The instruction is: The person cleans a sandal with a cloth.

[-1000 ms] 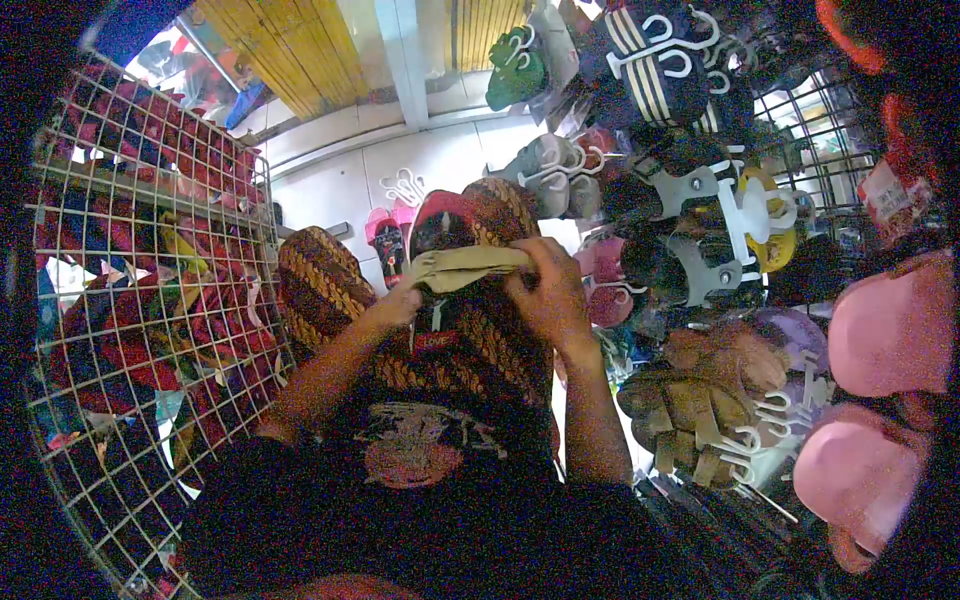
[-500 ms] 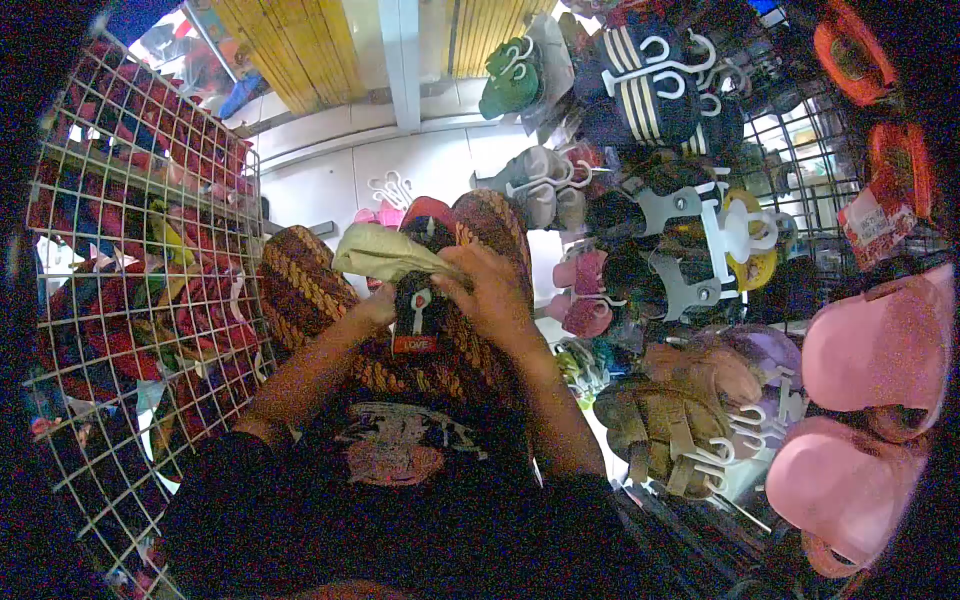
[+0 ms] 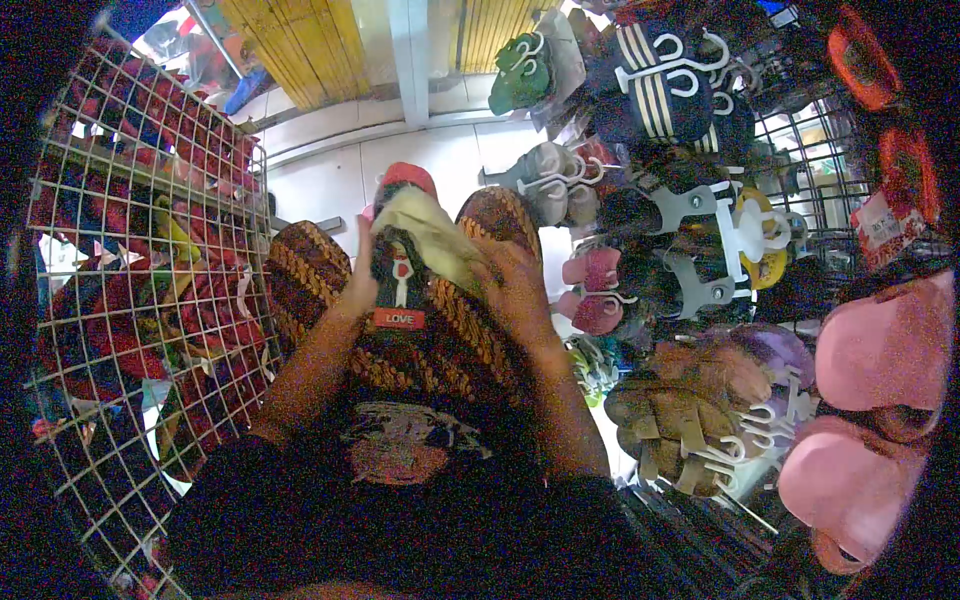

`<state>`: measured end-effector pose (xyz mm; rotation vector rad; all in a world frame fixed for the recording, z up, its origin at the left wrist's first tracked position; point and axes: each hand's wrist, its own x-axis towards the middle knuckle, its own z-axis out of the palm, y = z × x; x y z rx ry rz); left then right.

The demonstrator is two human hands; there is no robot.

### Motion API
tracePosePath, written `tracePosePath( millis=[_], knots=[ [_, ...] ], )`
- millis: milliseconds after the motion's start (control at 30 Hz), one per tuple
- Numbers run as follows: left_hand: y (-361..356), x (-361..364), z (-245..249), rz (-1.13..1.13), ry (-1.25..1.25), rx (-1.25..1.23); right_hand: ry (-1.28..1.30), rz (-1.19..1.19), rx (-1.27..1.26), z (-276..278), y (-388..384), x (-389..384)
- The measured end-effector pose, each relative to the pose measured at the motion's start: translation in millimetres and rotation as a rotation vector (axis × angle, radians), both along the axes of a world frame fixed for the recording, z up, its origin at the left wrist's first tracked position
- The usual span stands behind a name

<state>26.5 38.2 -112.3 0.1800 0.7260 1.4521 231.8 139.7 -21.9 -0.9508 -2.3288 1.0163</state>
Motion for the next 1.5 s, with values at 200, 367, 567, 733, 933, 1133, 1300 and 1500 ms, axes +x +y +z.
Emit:
tracePosePath(
  millis=[200, 367, 567, 733, 933, 1133, 1300, 1500],
  knots=[
    [-0.1, 9.6, -18.2, -0.006, -0.117, -0.036, 0.058, 0.018, -0.021, 1.1, -8.2, -14.2],
    [3.3, 5.6, -101.9, -0.162, 0.136, 0.300, 0.003, -0.068, 0.024, -13.2, -25.6, -9.6],
    [-8.9, 7.5, 12.5, -0.087, -0.256, 0.074, -0.040, 0.101, -0.013, -0.7, -18.5, 5.0],
    [-1.1, 22.6, -9.2, 0.016, -0.038, -0.158, 0.062, -0.006, 0.244, -14.8, -32.4, 0.6],
    [-14.9, 14.0, 4.4, -0.095, -0.060, -0.002, -0.001, 0.018, 0.444, -7.0, -23.2, 6.7],
    [-9.2, 23.9, -12.0, 0.026, -0.073, -0.057, 0.096, -0.022, 0.449, -5.7, -30.9, -6.2],
    [-4.3, 13.2, -19.4, -0.042, 0.129, 0.081, 0.070, -0.088, 0.359, -2.8, -27.9, -3.5],
    [-8.1, 1.7, -6.4, -0.251, -0.153, 0.355, 0.026, -0.038, 0.306, 5.2, -26.5, 1.0]
  ],
)
